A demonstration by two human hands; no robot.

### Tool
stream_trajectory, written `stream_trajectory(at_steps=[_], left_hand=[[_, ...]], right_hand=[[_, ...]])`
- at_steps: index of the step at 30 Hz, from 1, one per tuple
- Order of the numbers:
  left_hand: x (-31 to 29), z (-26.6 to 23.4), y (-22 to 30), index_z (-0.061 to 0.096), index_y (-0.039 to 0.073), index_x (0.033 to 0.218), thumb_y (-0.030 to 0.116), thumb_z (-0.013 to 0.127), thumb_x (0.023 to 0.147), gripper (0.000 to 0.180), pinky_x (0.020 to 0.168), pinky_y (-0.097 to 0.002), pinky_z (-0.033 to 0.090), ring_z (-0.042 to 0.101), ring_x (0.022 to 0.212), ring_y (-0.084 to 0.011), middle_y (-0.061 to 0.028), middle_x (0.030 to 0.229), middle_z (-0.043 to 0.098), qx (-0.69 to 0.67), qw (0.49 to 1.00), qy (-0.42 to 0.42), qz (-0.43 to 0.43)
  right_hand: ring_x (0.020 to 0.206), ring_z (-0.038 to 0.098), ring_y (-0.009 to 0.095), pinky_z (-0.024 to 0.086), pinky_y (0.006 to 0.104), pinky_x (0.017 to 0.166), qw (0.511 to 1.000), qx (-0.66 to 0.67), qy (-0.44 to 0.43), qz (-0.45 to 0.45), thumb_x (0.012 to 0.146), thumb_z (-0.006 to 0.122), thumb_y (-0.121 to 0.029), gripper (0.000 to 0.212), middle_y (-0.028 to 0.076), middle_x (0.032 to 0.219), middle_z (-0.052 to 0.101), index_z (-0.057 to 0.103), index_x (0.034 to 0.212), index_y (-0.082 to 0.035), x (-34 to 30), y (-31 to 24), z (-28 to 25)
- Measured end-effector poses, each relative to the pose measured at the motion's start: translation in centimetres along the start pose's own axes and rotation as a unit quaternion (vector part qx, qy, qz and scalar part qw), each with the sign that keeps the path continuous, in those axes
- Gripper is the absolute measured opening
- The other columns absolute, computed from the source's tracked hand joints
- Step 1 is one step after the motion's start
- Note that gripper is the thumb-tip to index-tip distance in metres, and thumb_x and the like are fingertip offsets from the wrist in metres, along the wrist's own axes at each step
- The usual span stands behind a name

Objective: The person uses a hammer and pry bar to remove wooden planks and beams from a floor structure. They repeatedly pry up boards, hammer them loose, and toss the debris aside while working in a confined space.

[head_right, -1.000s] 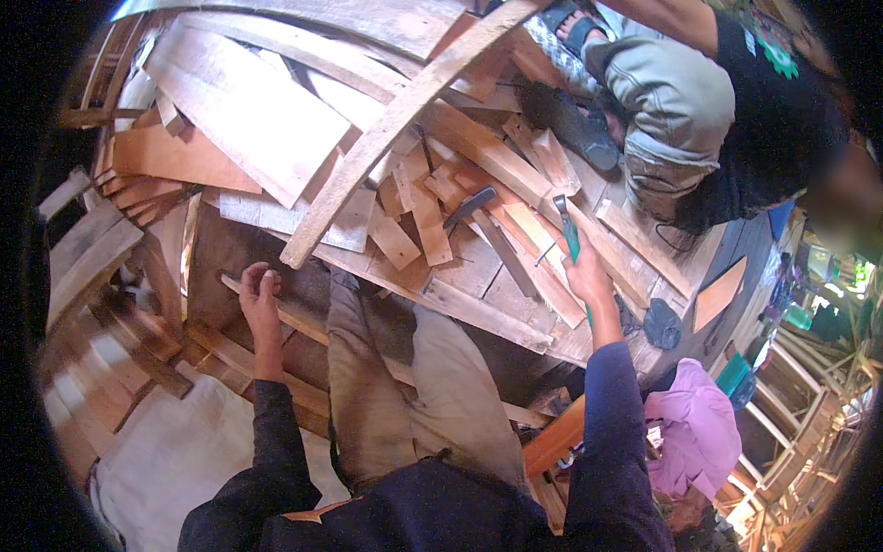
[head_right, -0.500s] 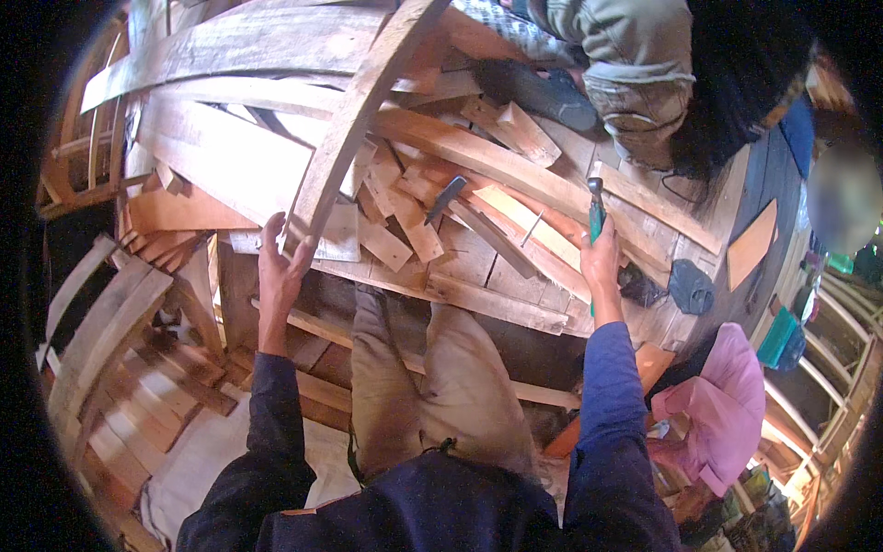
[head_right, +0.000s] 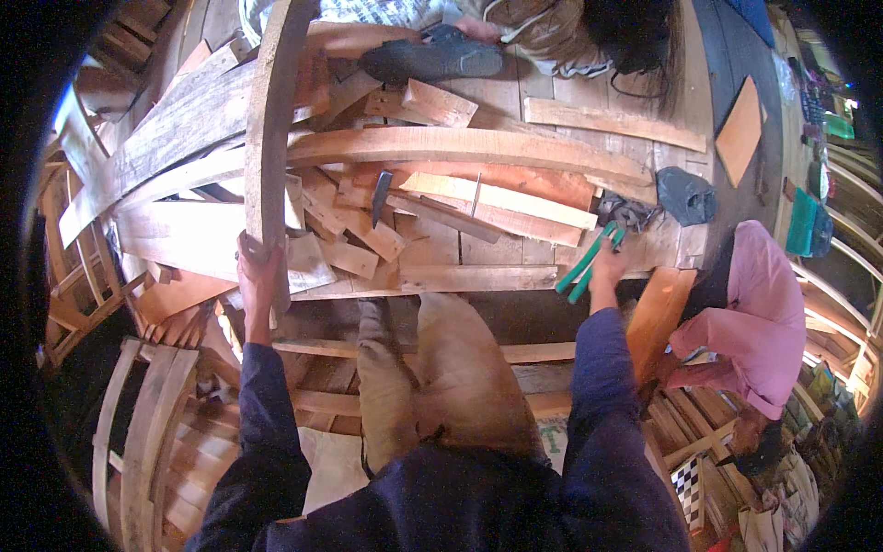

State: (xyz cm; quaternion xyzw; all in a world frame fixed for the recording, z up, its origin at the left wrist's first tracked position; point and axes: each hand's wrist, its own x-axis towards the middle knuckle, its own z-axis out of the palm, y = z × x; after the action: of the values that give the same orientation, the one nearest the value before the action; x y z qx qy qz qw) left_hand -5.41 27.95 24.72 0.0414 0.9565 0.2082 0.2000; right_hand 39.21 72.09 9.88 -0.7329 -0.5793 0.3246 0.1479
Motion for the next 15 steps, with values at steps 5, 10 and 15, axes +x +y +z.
stream_trajectory(at_steps=[5,10,15], left_hand=[[0.6,0.0,1.4,0.048,-0.005,0.117,0.025,0.067,0.079,0.052,0.081,-0.0443,0.046,0.059,0.093,-0.0412,-0.0282,0.100,0.060,0.065,0.997,0.051,-0.005],[1.4,0.4,-0.4,0.053,-0.008,0.107,0.028,0.069,0.077,0.049,0.078,-0.0435,0.046,0.061,0.084,-0.0388,-0.0263,0.090,0.063,0.019,0.997,0.070,0.003],[3.0,-2.0,-2.8,0.053,-0.011,0.108,0.026,0.072,0.076,0.053,0.077,-0.0377,0.048,0.062,0.086,-0.0276,-0.0227,0.094,0.064,-0.140,0.989,-0.047,-0.005]], right_hand=[[0.065,0.053,0.015,0.046,0.0290,0.054,0.988,0.105,-0.094,0.067,0.088,0.057,-0.006,0.026,0.005,0.084,0.056,0.056,0.114,-0.005,3.1,1.9,0.8],[0.070,0.051,0.013,0.044,0.0264,0.053,0.979,0.144,-0.081,0.121,0.087,0.062,-0.017,0.033,0.005,0.097,0.053,0.048,0.117,-0.014,3.5,0.3,1.6],[0.066,0.050,0.013,0.043,0.0263,0.050,0.992,0.040,-0.094,0.074,0.088,0.061,-0.015,0.040,0.006,0.095,0.050,0.044,0.123,-0.010,2.5,1.9,1.0]])
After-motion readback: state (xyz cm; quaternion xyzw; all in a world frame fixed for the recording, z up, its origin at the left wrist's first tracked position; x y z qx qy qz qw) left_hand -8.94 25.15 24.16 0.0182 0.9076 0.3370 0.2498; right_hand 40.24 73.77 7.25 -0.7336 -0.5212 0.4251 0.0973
